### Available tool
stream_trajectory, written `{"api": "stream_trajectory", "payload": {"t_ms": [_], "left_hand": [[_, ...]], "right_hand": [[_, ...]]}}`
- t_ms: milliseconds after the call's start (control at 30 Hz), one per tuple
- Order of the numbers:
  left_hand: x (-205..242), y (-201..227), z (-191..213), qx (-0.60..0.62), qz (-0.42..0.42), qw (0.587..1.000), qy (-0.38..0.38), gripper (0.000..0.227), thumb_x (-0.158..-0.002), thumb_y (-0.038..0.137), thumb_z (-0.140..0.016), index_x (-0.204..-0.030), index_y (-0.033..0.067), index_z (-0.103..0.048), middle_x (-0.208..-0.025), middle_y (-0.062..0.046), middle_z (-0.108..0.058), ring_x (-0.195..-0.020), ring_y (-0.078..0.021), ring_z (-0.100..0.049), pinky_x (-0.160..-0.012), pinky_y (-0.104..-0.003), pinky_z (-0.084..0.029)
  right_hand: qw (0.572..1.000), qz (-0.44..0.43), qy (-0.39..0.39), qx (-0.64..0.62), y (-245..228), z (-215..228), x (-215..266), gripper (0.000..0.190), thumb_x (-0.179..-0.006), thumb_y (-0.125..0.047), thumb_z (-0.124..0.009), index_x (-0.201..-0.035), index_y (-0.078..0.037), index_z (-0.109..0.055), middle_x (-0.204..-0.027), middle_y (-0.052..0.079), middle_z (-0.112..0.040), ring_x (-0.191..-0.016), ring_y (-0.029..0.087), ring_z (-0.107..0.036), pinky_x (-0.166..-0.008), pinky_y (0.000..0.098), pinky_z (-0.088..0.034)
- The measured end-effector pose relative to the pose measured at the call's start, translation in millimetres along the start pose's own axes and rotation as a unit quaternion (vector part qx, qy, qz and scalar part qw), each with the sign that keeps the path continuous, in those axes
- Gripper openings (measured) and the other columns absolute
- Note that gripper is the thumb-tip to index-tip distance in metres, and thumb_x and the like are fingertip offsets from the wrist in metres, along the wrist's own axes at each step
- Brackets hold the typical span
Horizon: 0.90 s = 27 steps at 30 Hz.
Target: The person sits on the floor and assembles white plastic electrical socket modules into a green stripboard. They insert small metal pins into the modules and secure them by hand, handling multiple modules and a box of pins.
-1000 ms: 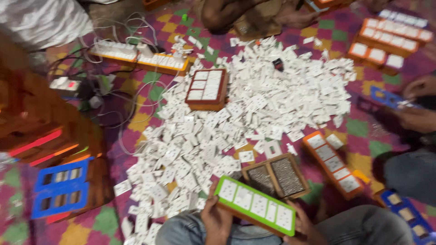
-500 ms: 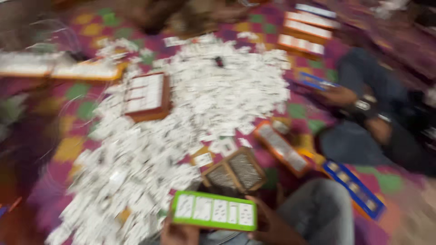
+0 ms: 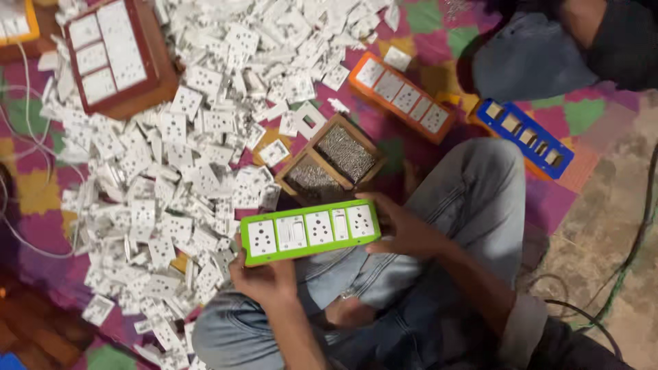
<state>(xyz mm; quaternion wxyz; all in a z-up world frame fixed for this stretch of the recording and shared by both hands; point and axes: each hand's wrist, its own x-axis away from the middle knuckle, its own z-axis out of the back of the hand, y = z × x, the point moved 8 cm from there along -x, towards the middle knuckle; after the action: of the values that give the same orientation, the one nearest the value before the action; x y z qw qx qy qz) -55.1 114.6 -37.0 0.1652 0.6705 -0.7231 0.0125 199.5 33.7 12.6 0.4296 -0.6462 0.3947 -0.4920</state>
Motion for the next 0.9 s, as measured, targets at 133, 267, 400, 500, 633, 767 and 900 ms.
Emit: {"api": "stream_trajectory", "payload": {"t_ms": [133,267,400,500,633,767,900], "left_hand": [[11.9,-9.1,-2.1,0.009,0.019,1.0,-0.001,0.054,-0.085,0.024,-0.064,-0.135,0.0059,-0.056,-0.138,-0.015,-0.062,-0.134,-0.0339,-0.057,-0.118,-0.056,-0.042],[4.8,-8.9,9.3,-0.028,0.022,0.998,0.053,0.058,-0.083,0.026,-0.062,-0.137,0.007,-0.056,-0.136,-0.013,-0.063,-0.128,-0.0323,-0.059,-0.11,-0.055,-0.045],[0.8,-10.2,12.5,0.023,0.026,0.999,0.032,0.058,-0.084,0.021,-0.061,-0.139,0.0024,-0.055,-0.137,-0.016,-0.062,-0.129,-0.0317,-0.06,-0.111,-0.05,-0.046],[0.1,-18.7,12.6,0.051,0.039,0.998,0.017,0.061,-0.078,0.019,-0.06,-0.137,0.0014,-0.057,-0.136,-0.019,-0.063,-0.125,-0.0333,-0.061,-0.107,-0.051,-0.047],[-1.6,-27.5,-6.7,0.063,0.056,0.994,-0.063,0.052,-0.085,0.018,-0.063,-0.134,0.0003,-0.054,-0.139,-0.02,-0.06,-0.129,-0.0356,-0.057,-0.111,-0.051,-0.043],[3.6,-26.4,-30.8,0.047,0.033,0.99,-0.128,0.053,-0.092,0.022,-0.065,-0.137,-0.0007,-0.05,-0.143,-0.021,-0.057,-0.135,-0.0359,-0.053,-0.117,-0.05,-0.039],[5.7,-22.9,-44.7,-0.01,0.002,0.991,-0.133,0.063,-0.092,0.032,-0.062,-0.145,0.0019,-0.047,-0.145,-0.018,-0.057,-0.133,-0.0322,-0.054,-0.11,-0.045,-0.044]], "right_hand": [[0.986,0.057,0.08,0.134,-14.7,1.9,20.5,0.094,-0.069,-0.005,-0.089,-0.147,-0.009,-0.037,-0.149,0.016,-0.049,-0.137,0.024,-0.05,-0.109,0.0402,-0.048],[0.968,0.029,0.115,0.222,-7.8,5.1,11.5,0.09,-0.062,-0.017,-0.092,-0.14,-0.01,-0.046,-0.137,0.015,-0.059,-0.127,0.025,-0.06,-0.105,0.0387,-0.052],[0.941,0.053,0.122,0.31,-12.6,-3.7,14.7,0.095,-0.058,-0.03,-0.093,-0.139,-0.009,-0.047,-0.126,0.016,-0.067,-0.12,0.029,-0.066,-0.102,0.0381,-0.051],[0.865,0.182,0.1,0.457,-42.4,-20.9,17.4,0.105,-0.056,-0.037,-0.095,-0.143,-0.007,-0.045,-0.127,0.019,-0.062,-0.12,0.034,-0.059,-0.105,0.0438,-0.043],[0.784,0.223,0.082,0.573,-72.5,-38.3,13.9,0.109,-0.055,-0.047,-0.095,-0.145,-0.007,-0.048,-0.126,0.012,-0.064,-0.116,0.03,-0.061,-0.105,0.0778,-0.013],[0.744,0.219,0.1,0.623,-86.0,-50.4,13.2,0.106,-0.055,-0.042,-0.093,-0.146,-0.011,-0.05,-0.129,0.01,-0.063,-0.112,0.028,-0.061,-0.1,0.0868,-0.014],[0.75,0.159,0.13,0.629,-92.6,-38.9,-4.4,0.098,-0.053,-0.036,-0.091,-0.142,-0.019,-0.055,-0.133,0.007,-0.062,-0.124,0.029,-0.059,-0.099,0.0708,-0.031]]}}
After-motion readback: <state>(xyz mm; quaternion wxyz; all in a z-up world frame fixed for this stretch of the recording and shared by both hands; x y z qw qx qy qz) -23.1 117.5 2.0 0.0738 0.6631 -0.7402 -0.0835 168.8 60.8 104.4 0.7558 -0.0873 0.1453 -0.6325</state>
